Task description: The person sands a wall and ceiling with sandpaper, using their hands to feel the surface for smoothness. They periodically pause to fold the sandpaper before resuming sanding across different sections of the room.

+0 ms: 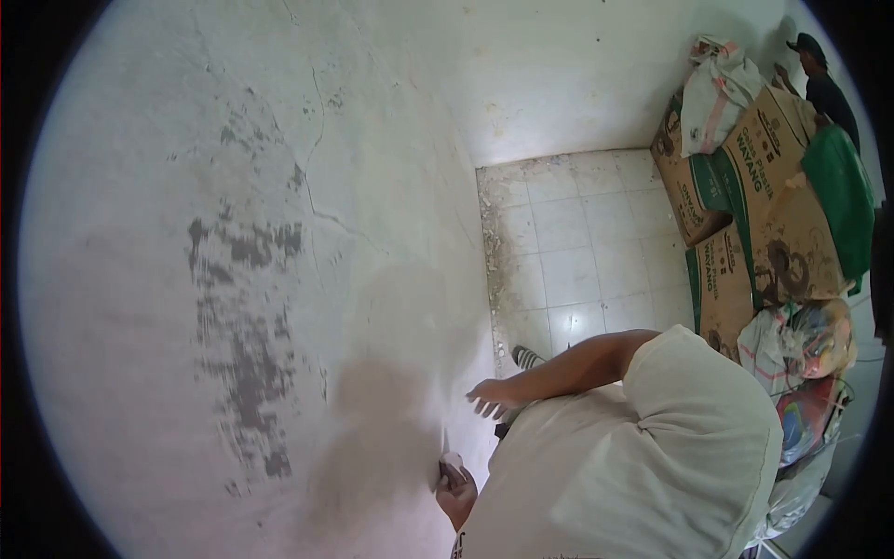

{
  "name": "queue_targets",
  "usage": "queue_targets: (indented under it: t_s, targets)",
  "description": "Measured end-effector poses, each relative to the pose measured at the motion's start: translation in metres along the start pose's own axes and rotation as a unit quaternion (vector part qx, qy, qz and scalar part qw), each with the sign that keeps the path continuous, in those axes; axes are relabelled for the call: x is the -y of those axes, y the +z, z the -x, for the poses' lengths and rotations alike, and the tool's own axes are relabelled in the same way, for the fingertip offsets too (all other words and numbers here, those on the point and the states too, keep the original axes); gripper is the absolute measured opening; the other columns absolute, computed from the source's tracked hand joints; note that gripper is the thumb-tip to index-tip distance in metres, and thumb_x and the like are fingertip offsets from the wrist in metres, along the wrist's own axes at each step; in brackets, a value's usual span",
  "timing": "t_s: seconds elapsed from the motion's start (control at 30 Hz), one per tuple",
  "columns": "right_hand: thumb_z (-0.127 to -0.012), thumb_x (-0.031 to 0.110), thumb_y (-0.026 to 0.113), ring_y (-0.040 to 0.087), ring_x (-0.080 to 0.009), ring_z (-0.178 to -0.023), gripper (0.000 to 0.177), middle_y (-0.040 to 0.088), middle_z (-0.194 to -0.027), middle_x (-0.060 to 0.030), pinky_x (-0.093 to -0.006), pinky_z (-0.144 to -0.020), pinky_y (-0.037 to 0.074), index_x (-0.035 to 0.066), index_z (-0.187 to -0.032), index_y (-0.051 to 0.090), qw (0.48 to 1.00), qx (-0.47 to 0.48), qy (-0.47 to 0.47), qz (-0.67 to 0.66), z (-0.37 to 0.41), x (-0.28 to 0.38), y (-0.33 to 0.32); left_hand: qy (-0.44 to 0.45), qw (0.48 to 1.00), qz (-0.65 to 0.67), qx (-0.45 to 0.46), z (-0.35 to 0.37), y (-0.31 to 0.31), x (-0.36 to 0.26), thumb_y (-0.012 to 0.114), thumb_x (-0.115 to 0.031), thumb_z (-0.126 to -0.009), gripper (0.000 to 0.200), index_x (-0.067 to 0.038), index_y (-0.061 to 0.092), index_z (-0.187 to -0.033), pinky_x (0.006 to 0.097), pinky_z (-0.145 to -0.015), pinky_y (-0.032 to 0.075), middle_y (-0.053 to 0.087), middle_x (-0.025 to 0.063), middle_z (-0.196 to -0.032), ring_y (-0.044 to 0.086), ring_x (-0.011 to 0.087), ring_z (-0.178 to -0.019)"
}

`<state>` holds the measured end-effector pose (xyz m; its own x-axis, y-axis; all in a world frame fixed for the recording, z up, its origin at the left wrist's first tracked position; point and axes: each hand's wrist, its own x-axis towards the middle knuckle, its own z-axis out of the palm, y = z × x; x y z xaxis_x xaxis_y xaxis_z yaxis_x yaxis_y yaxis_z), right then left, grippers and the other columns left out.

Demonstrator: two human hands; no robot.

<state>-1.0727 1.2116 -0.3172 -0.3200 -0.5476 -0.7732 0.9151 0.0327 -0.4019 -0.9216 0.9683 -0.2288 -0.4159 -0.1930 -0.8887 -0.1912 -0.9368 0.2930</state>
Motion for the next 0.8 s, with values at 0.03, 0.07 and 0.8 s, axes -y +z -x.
queue_targets:
  t_s: [0.03, 0.07, 0.8]
  targets:
    - [-0.094, 0.048, 0.053, 0.059, -0.0262, -0.101, 0.051, 0.061, -0.115, -0.0109, -0.0482, -0.082, 0.051, 0.011, -0.129, 0.049, 1.000, -0.017, -0.006, 0.003, 0.007, 0.012, -0.020, 0.009, 1.000, -0.012, -0.028, -0.018, -0.016, -0.001, 0.050, -0.008, -0.087, 0.034, -0.004, 0.055, -0.120, 0.0458, -0.094, 0.047, 0.063, 0.0038, -0.116, 0.063, 0.0212, -0.108]
    - [-0.094, 0.047, 0.052, 0.059, -0.0259, -0.101, 0.051, 0.061, -0.117, -0.0108, -0.0482, -0.082, 0.051, 0.011, -0.129, 0.049, 0.999, -0.033, -0.013, 0.003, 0.015, 0.023, -0.039, 0.020, 0.998, -0.027, -0.056, -0.034, -0.019, 0.002, 0.049, -0.007, -0.086, 0.034, -0.004, 0.055, -0.120, 0.0461, -0.094, 0.048, 0.063, 0.0037, -0.114, 0.062, 0.0211, -0.107]
    - [-0.091, 0.047, 0.061, 0.057, -0.0169, -0.108, 0.051, 0.062, -0.120, -0.0038, -0.0365, -0.084, 0.050, 0.009, -0.125, 0.058, 0.971, 0.042, -0.230, -0.057, 0.176, 0.292, -0.360, 0.606, 0.383, -0.645, 0.265, -0.004, 0.531, 0.256, 0.062, -0.012, -0.089, 0.033, -0.003, 0.059, -0.120, 0.0517, -0.106, 0.034, 0.054, 0.0187, -0.132, 0.046, 0.0381, -0.127]
